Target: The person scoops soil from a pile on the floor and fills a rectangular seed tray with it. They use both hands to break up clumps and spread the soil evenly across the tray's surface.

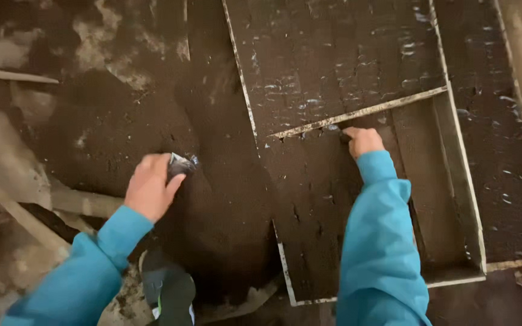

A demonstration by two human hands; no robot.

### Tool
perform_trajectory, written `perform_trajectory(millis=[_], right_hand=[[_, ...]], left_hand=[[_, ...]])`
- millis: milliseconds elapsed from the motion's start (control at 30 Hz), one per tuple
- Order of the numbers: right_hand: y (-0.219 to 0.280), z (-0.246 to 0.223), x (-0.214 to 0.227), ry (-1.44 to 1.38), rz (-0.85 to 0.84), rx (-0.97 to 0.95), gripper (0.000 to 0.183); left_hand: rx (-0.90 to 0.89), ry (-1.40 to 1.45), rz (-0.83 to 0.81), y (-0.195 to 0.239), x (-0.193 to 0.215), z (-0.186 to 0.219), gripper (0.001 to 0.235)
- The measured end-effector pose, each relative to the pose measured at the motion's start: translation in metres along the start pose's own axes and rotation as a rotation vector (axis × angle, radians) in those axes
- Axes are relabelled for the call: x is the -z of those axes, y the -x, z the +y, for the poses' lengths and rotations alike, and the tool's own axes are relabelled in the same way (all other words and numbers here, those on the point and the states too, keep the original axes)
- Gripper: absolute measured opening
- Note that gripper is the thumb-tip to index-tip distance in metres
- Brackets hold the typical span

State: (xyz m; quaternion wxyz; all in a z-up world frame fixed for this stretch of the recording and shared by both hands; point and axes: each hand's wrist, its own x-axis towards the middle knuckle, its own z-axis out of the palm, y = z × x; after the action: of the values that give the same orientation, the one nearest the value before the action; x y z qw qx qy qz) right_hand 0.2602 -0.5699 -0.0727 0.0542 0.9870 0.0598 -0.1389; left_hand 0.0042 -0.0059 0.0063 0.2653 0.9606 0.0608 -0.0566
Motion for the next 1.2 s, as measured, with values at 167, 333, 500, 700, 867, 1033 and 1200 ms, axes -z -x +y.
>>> perform_trajectory(millis=[167, 333, 500, 700, 867, 1033, 1200], right_hand=[[0.032, -0.029, 0.032, 0.152, -0.124, 0.029, 0.044], [0.096, -0.140, 0.081, 0.338, 0.293, 0.150, 0.043], [0.143, -0.318, 0.096, -0.770, -0.201, 0.632, 0.088], [0.097, -0.372, -0.054, -1.355, -0.379, 0.016, 0.060], [0.137, -0.337, 0.087, -1.827, -0.520, -0.654, 0.077], [0.195, -0.358, 0.128, -1.783, -0.228, -0.140, 0.032], [0.121, -0.336, -0.026, -1.158, -0.413, -0.081, 0.078]], left_hand=[[-0.199, -0.145, 0.227, -0.006, -0.026, -0.038, 0.016], [-0.258, -0.267, 0.340, -0.004, -0.023, -0.047, 0.019], [-0.516, -0.472, 0.236, 0.013, 0.026, -0.023, 0.010], [-0.375, 0.643, -0.226, 0.015, 0.012, 0.066, 0.012], [-0.511, 0.548, -0.415, 0.009, -0.012, 0.063, 0.018], [-0.722, 0.166, -0.218, 0.003, -0.062, 0.044, 0.018], [-0.504, 0.496, -0.222, 0.018, -0.024, 0.062, 0.010]])
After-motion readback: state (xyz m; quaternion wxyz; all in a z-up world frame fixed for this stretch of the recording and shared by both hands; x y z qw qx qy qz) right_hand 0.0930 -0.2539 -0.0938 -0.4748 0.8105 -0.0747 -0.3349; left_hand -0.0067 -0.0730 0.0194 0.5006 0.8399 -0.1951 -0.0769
